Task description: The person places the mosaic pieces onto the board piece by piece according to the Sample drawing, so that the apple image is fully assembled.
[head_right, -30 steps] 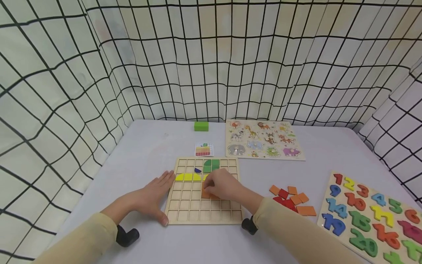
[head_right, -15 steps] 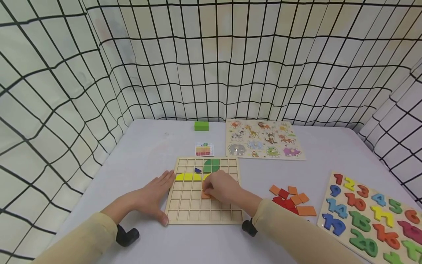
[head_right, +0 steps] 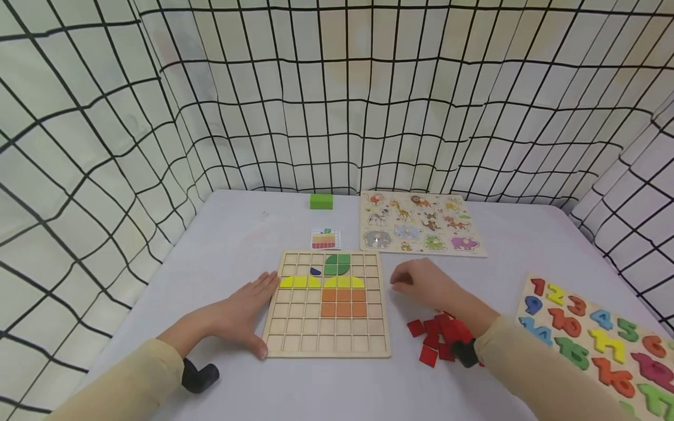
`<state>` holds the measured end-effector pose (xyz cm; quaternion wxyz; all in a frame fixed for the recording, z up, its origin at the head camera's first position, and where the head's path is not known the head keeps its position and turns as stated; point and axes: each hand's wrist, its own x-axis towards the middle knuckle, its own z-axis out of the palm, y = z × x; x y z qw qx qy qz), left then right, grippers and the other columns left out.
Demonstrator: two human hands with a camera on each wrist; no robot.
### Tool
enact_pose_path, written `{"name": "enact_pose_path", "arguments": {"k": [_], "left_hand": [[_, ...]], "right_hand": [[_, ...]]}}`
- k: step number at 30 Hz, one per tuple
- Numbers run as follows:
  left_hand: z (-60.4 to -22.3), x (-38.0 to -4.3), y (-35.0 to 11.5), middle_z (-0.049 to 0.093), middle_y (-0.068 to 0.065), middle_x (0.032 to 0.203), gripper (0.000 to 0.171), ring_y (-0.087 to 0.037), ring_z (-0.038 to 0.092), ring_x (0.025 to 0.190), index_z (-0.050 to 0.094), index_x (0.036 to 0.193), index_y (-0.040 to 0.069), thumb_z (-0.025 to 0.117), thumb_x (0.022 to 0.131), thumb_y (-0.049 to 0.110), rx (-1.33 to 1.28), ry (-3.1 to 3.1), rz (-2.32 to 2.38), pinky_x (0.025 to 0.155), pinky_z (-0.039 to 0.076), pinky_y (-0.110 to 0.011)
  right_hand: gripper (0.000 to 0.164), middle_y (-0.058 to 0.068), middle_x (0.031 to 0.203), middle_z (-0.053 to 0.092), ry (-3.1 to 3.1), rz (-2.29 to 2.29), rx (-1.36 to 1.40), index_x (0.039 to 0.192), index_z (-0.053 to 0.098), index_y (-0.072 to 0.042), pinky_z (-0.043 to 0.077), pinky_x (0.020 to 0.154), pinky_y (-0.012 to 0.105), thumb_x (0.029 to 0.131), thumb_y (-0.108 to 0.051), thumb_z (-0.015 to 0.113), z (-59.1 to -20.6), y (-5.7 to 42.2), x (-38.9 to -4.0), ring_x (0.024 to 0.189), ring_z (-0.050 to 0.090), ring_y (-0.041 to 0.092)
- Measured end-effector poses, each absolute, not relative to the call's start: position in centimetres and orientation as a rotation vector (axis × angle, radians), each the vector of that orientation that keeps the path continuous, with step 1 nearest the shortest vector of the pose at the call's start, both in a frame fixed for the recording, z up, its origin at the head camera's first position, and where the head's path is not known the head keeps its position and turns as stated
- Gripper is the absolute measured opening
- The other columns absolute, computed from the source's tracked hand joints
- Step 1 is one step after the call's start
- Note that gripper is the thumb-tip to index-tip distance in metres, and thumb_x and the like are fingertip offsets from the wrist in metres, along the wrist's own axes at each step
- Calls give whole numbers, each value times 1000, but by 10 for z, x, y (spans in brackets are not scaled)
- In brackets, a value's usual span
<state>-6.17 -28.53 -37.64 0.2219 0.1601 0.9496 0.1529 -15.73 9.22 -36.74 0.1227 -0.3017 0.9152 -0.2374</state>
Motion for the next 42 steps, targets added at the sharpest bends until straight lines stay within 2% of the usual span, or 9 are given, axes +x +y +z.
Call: {"name": "enact_pose_path", "arguments": {"k": [10, 15, 18, 24, 28, 32, 37, 42], "left_hand": [[-381, -66, -291, 5, -23, 171, 142, -40, 2, 160, 10, 161, -7, 93, 65, 56, 461, 2604, 474, 128, 13, -60], [-379, -64, -292, 5, -25, 171, 142, -42, 2, 159, 10, 160, -9, 94, 64, 55, 471, 2592, 512, 128, 12, -61], [-379, -63, -294, 5, -25, 171, 142, -43, 2, 159, 10, 160, -9, 93, 64, 55, 476, 2595, 518, 128, 12, -61], [-380, -63, -294, 6, -24, 171, 141, -42, 2, 160, 10, 161, -7, 93, 65, 54, 471, 2591, 512, 128, 12, -60], [-380, -65, -294, 5, -22, 172, 142, -40, 2, 160, 9, 162, -6, 94, 65, 54, 470, 2591, 497, 128, 12, -59], [-380, -66, -294, 4, -22, 172, 142, -40, 1, 160, 8, 162, -5, 94, 64, 53, 472, 2585, 489, 129, 12, -59], [-379, -67, -294, 4, -22, 172, 142, -40, 0, 160, 8, 162, -6, 95, 65, 51, 485, 2578, 490, 129, 11, -59], [-379, -65, -295, 4, -22, 172, 141, -40, 0, 160, 8, 162, -6, 95, 65, 49, 487, 2571, 507, 129, 10, -58]], "right_hand": [[15, 0, 95, 74, 2653, -595, -724, 107, 76, -4, 57, 71, 22, 92, -7, 73, -367, 168, -166, 83, 61, 13], [22, -1, 89, 71, 2583, -566, -646, 106, 75, -4, 55, 66, 22, 90, -18, 78, -377, 168, -161, 77, 59, 11], [24, 0, 87, 67, 2607, -545, -630, 103, 73, -5, 54, 64, 24, 88, -21, 81, -379, 161, -158, 73, 57, 12], [18, 1, 88, 63, 2625, -541, -653, 98, 67, -8, 55, 71, 27, 86, -11, 81, -379, 149, -155, 81, 55, 15], [17, -2, 83, 61, 2672, -558, -698, 91, 64, -12, 53, 70, 25, 86, -8, 80, -376, 137, -155, 81, 54, 15], [17, -4, 80, 61, 2713, -630, -819, 87, 65, -13, 50, 68, 24, 87, -6, 80, -369, 108, -157, 79, 54, 14], [14, -5, 84, 65, 2667, -746, -999, 89, 68, -12, 55, 75, 25, 88, -4, 78, -364, 59, -154, 83, 58, 12], [9, -3, 92, 71, 2590, -817, -1068, 95, 72, -12, 58, 82, 26, 91, -4, 76, -363, 14, -149, 88, 64, 11]]}}
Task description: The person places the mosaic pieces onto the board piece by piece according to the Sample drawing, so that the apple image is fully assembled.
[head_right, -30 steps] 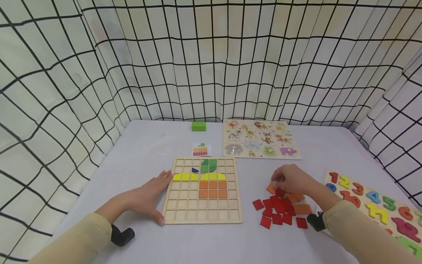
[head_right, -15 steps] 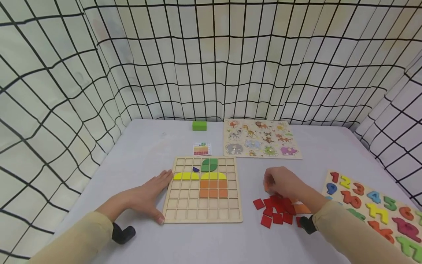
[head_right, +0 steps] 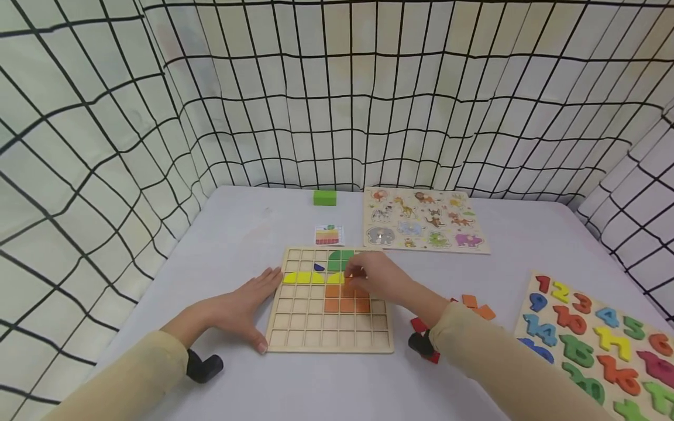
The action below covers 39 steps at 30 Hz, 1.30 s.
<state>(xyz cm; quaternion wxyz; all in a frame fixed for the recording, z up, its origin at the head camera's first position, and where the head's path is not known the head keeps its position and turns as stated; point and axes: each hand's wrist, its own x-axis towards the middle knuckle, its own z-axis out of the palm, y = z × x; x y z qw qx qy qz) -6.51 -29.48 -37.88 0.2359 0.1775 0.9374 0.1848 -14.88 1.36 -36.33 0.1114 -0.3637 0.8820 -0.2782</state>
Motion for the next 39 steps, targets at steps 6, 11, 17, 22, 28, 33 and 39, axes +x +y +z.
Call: {"name": "enact_pose_path", "arguments": {"k": [6, 11, 17, 22, 28, 33, 39], "left_hand": [[-378, -66, -295, 2, -20, 172, 140, -38, -2, 161, 7, 162, -4, 95, 66, 48, 474, 2561, 527, 130, 8, -56], [-377, -65, -294, 3, -21, 172, 140, -38, -2, 160, 8, 162, -5, 95, 66, 47, 477, 2562, 525, 130, 8, -57], [-376, -66, -294, 3, -22, 172, 141, -39, -2, 160, 8, 162, -6, 95, 66, 49, 478, 2564, 507, 129, 10, -58], [-377, -66, -293, 2, -21, 172, 141, -38, -2, 160, 8, 162, -5, 95, 66, 49, 467, 2565, 499, 129, 10, -57], [-376, -66, -293, 3, -21, 172, 141, -38, -1, 161, 8, 162, -5, 95, 65, 50, 456, 2570, 495, 129, 11, -57], [-375, -66, -292, 2, -21, 172, 141, -37, -2, 161, 8, 162, -4, 95, 65, 50, 454, 2563, 498, 130, 10, -56], [-376, -66, -292, 2, -22, 172, 140, -39, -1, 160, 8, 162, -5, 95, 66, 49, 468, 2564, 487, 129, 10, -57]], "right_hand": [[8, -3, 95, 73, 2558, -828, -1040, 97, 75, -13, 58, 82, 25, 93, -7, 74, -366, -23, -146, 86, 64, 9], [4, -3, 93, 72, 2556, -850, -988, 95, 76, -12, 56, 79, 24, 93, -10, 75, -371, -41, -144, 84, 61, 9], [3, -3, 89, 68, 2583, -836, -917, 91, 75, -13, 55, 77, 26, 91, -12, 78, -378, -53, -142, 81, 57, 12], [4, -2, 87, 66, 2606, -792, -898, 88, 76, -10, 54, 75, 27, 91, -12, 78, -379, -58, -140, 80, 56, 13], [5, -1, 88, 70, 2649, -700, -900, 93, 80, -9, 56, 76, 28, 92, -11, 76, -378, -61, -137, 80, 57, 12], [6, -1, 89, 76, 2698, -620, -938, 94, 81, -10, 59, 80, 30, 93, -10, 75, -379, -62, -134, 82, 61, 11], [7, 1, 91, 75, 2722, -591, -965, 96, 81, -9, 59, 81, 31, 93, -11, 75, -377, -57, -132, 85, 63, 13]]}}
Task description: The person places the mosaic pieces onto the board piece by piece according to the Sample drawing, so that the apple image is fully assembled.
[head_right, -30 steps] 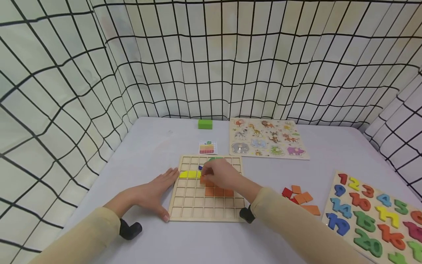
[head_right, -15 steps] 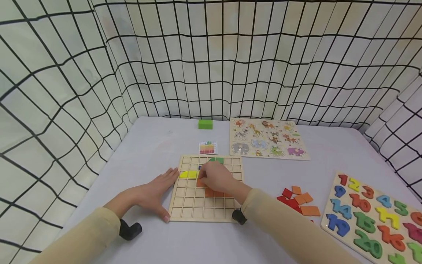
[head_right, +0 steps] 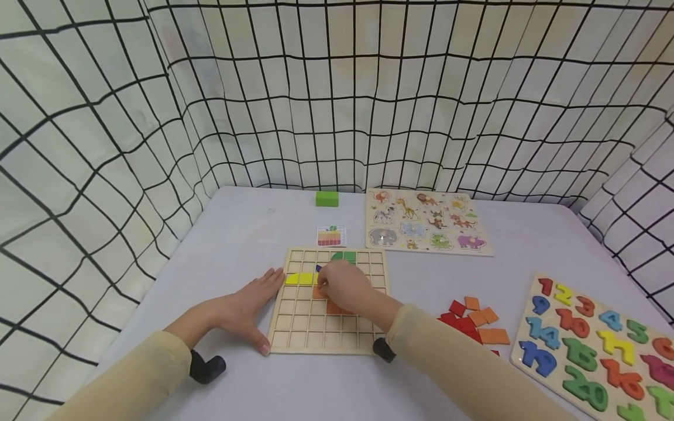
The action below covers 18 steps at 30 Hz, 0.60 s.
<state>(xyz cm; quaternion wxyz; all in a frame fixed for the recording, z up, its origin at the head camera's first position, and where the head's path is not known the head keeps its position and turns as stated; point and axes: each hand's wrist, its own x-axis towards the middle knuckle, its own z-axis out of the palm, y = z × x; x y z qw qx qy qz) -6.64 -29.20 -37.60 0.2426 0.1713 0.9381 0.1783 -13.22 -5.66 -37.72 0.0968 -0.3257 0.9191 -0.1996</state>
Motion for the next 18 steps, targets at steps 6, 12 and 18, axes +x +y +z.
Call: {"name": "enact_pose_path", "arguments": {"k": [6, 12, 18], "left_hand": [[-377, -67, -291, 3, -21, 172, 140, -37, -1, 161, 8, 162, -5, 95, 66, 50, 459, 2568, 477, 130, 10, -56], [-378, -68, -289, 3, -22, 172, 139, -38, -1, 161, 8, 162, -5, 94, 67, 50, 461, 2570, 455, 129, 11, -57], [-380, -68, -290, 3, -22, 172, 140, -39, 0, 160, 9, 161, -6, 94, 66, 50, 452, 2577, 441, 129, 11, -58]], "right_hand": [[6, -1, 93, 75, 2748, -529, -897, 97, 80, -11, 59, 79, 31, 92, -10, 76, -367, -16, -144, 84, 64, 12], [10, 2, 93, 74, 2713, -451, -898, 101, 77, -7, 58, 72, 30, 91, -6, 76, -352, 70, -162, 82, 63, 14], [18, 5, 98, 74, 2626, -398, -738, 107, 75, -5, 62, 76, 34, 89, -5, 76, -349, 157, -163, 88, 64, 16]]}}
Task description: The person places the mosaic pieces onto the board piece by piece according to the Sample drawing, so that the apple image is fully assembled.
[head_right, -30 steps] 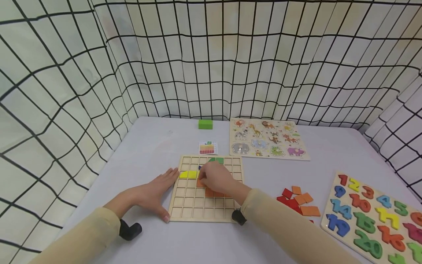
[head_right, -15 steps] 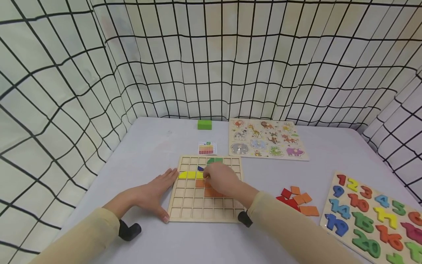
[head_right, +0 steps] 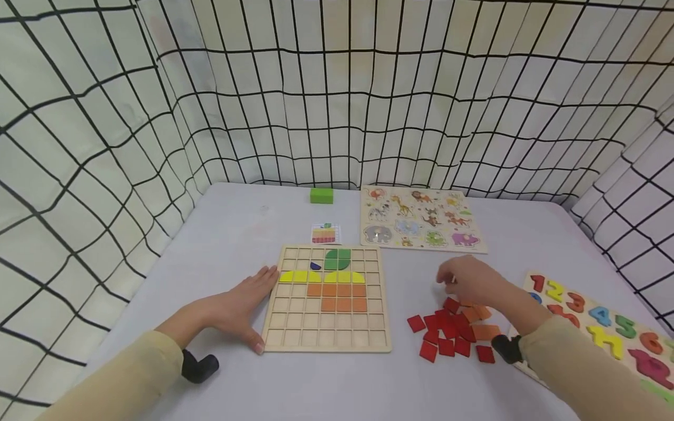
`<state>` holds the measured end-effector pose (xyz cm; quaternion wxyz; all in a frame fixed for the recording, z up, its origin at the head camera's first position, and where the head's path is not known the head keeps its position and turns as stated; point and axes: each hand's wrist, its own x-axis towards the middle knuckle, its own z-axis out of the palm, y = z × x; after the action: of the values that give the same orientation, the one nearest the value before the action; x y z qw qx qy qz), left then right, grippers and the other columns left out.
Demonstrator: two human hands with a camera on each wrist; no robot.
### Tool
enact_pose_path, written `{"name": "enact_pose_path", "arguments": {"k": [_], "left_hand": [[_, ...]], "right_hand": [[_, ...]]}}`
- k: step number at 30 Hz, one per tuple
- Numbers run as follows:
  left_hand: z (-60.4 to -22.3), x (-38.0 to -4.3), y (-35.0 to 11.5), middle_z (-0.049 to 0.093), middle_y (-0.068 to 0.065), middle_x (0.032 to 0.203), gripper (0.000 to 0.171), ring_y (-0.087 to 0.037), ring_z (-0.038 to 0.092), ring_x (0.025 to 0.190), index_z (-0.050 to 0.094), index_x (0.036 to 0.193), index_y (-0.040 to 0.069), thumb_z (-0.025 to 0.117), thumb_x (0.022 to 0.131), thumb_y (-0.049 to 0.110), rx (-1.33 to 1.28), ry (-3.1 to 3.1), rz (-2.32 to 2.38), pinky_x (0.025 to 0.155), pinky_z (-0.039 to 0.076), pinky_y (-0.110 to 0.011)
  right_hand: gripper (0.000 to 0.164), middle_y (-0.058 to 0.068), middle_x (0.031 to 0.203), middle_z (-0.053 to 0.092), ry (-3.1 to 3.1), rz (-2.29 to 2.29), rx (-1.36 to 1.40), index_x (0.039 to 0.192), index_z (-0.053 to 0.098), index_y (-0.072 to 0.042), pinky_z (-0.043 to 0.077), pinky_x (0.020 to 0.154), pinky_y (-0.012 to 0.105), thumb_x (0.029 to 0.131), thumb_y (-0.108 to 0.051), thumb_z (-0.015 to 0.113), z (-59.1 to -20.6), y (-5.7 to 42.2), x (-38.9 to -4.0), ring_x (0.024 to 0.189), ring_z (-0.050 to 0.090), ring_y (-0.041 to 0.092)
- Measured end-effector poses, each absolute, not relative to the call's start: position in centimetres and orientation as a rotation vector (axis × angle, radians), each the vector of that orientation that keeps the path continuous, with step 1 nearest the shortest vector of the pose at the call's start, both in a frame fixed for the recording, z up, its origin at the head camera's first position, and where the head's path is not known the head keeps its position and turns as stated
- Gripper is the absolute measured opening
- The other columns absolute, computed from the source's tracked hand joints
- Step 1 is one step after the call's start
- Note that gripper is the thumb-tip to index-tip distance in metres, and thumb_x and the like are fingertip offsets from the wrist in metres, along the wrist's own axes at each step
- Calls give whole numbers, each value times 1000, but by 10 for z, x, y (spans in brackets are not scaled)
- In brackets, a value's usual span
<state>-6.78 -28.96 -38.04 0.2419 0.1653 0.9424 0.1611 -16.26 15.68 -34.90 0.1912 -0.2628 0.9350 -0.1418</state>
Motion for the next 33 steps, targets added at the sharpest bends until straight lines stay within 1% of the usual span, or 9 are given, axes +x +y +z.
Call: {"name": "enact_pose_path", "arguments": {"k": [3, 7, 14, 17, 21, 24, 27, 30, 33], "left_hand": [[-381, -68, -289, 3, -22, 172, 141, -39, 0, 160, 8, 162, -6, 94, 66, 50, 452, 2574, 440, 129, 11, -58], [-379, -67, -290, 2, -23, 172, 140, -40, 0, 160, 8, 161, -6, 94, 66, 50, 455, 2575, 442, 129, 11, -59], [-379, -67, -290, 1, -23, 172, 141, -40, -1, 160, 8, 162, -6, 95, 65, 50, 449, 2570, 451, 129, 10, -59], [-378, -67, -289, 1, -22, 172, 141, -39, -1, 160, 8, 162, -6, 94, 66, 50, 448, 2567, 450, 129, 10, -59], [-378, -66, -289, 1, -22, 172, 141, -39, -2, 160, 7, 162, -6, 94, 66, 50, 450, 2565, 455, 129, 10, -59], [-377, -66, -290, 1, -22, 172, 141, -39, -2, 160, 7, 162, -6, 94, 66, 50, 455, 2565, 450, 129, 10, -59], [-376, -66, -290, 1, -23, 172, 141, -39, -2, 160, 7, 162, -6, 94, 67, 50, 460, 2565, 447, 129, 10, -59], [-374, -65, -289, 1, -22, 172, 141, -39, -3, 160, 6, 162, -5, 94, 67, 51, 455, 2563, 449, 129, 10, -59], [-374, -65, -289, 1, -22, 172, 141, -39, -2, 160, 7, 162, -6, 94, 67, 51, 456, 2560, 456, 129, 10, -59]], "right_hand": [[22, 5, 99, 72, 2594, -398, -651, 109, 73, -3, 62, 75, 34, 88, -5, 77, -353, 188, -160, 90, 62, 17], [25, 4, 98, 70, 2571, -380, -606, 109, 72, -4, 62, 74, 32, 85, -4, 79, -360, 210, -158, 91, 60, 18], [27, 0, 93, 66, 2554, -355, -601, 103, 69, -6, 61, 73, 31, 80, -6, 84, -367, 220, -154, 88, 57, 16], [25, -1, 90, 65, 2566, -340, -599, 98, 68, -8, 60, 72, 28, 80, -6, 85, -369, 222, -153, 86, 57, 15], [24, -3, 79, 58, 2596, -332, -601, 90, 62, -11, 52, 65, 22, 81, -8, 84, -369, 223, -150, 78, 53, 13], [25, -4, 75, 57, 2625, -299, -600, 87, 59, -12, 48, 61, 22, 83, -10, 83, -363, 219, -150, 74, 51, 13], [21, -5, 77, 60, 2691, -244, -652, 88, 60, -13, 49, 61, 22, 85, -10, 81, -354, 206, -151, 73, 52, 12], [18, -6, 77, 61, 2773, -268, -751, 88, 63, -14, 49, 62, 22, 87, -10, 80, -348, 178, -150, 74, 52, 11], [17, -7, 79, 62, 2792, -386, -874, 88, 65, -15, 52, 66, 22, 87, -8, 80, -346, 141, -148, 76, 55, 10]]}}
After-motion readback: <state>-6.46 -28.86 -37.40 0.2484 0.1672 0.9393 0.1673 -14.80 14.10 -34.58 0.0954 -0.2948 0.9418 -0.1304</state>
